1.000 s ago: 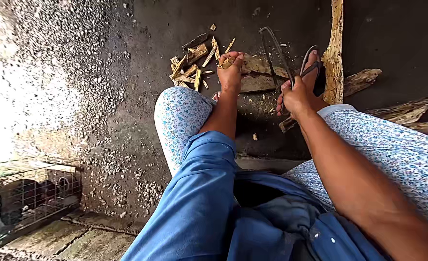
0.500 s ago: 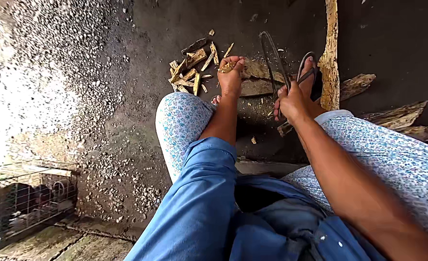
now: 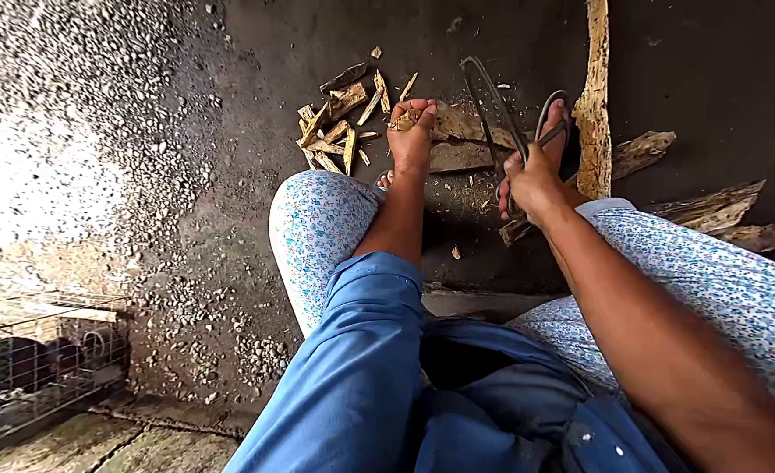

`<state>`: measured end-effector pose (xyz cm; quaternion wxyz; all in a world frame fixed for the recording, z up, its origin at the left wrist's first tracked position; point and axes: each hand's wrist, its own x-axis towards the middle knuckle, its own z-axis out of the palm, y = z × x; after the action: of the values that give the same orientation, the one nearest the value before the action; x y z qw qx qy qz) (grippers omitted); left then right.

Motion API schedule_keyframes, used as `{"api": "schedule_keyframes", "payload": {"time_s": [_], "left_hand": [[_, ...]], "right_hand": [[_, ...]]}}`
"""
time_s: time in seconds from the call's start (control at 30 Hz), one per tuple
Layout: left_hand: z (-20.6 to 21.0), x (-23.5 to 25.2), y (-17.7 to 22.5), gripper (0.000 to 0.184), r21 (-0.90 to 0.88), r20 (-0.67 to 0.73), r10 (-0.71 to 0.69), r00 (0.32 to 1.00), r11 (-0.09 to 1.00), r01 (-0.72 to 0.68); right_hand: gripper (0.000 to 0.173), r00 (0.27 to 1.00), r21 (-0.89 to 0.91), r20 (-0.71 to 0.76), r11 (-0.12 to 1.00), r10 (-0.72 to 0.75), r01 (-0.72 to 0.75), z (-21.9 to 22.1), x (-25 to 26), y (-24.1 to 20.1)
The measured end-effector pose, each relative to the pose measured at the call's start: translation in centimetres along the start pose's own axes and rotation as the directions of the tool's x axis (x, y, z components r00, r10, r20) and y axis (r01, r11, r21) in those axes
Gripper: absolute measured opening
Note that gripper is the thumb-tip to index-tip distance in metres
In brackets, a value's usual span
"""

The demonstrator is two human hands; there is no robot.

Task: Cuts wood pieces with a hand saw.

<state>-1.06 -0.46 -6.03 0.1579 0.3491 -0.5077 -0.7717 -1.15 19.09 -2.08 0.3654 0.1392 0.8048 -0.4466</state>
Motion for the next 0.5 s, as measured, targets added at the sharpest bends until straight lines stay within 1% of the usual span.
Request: {"api": "schedule_keyframes", "payload": {"time_s": [0.03, 0.1, 0.13, 0.17, 0.23, 0.33, 0.4, 0.47, 0.5], "left_hand": [[-0.1, 0.3, 0.0, 0.015, -0.017, 0.007, -0.002, 1.000, 1.000, 0.002], [-0.7, 0.9, -0.1, 0.015, -0.037, 0.028, -0.007, 1.000, 0.999, 0.008], [-0.9, 1.0, -0.1, 0.014, -0.035, 0.052, -0.002, 0.999, 0.999, 0.004], [-1.0, 0.9, -0.1, 0.015, -0.030, 0.076, -0.002, 0.997, 1.000, 0.005], [-1.1, 1.1, 0.3, 0.014, -0.011, 0.104, -0.006, 0.995, 1.000, 0.008], [-0.6, 0.6, 0.2, 0.014, -0.018, 0.151, 0.028, 0.988, 1.000, -0.025], [-0.7, 0.2, -0.1, 0.014, -0.027, 0.132, 0.048, 0.990, 0.999, -0.044], [-0.8, 0.4, -0.2, 0.013, -0.034, 0.125, 0.066, 0.990, 0.997, -0.063], [-0.6, 0.4, -0.3, 0.014, -0.042, 0.123, 0.064, 0.990, 0.997, -0.060]], "right_hand": [[0.030, 1.000, 0.014, 0.023, 1.000, -0.009, 0.008, -1.3, -2.3, 1.1], [0.022, 0.998, 0.056, 0.064, 0.998, 0.009, -0.012, -4.3, -6.9, 3.3], [0.017, 0.997, 0.085, 0.067, 0.996, 0.033, -0.039, -5.6, -8.1, 3.5], [0.016, 0.996, 0.098, 0.072, 0.993, 0.061, -0.068, -6.5, -8.4, 3.2], [0.018, 0.993, 0.071, 0.079, 0.993, 0.084, -0.090, -6.9, -6.6, 1.3], [0.021, 0.997, 0.018, 0.047, 0.998, 0.062, -0.063, -4.3, -0.6, -1.7], [0.022, 0.997, 0.066, 0.036, 0.995, 0.070, -0.072, -2.3, 2.4, -2.2], [0.023, 0.997, 0.099, 0.058, 0.993, 0.058, -0.063, -1.9, 2.1, -1.9], [0.024, 0.996, 0.093, 0.075, 0.995, 0.040, -0.047, -2.8, 0.7, -1.2]]}}
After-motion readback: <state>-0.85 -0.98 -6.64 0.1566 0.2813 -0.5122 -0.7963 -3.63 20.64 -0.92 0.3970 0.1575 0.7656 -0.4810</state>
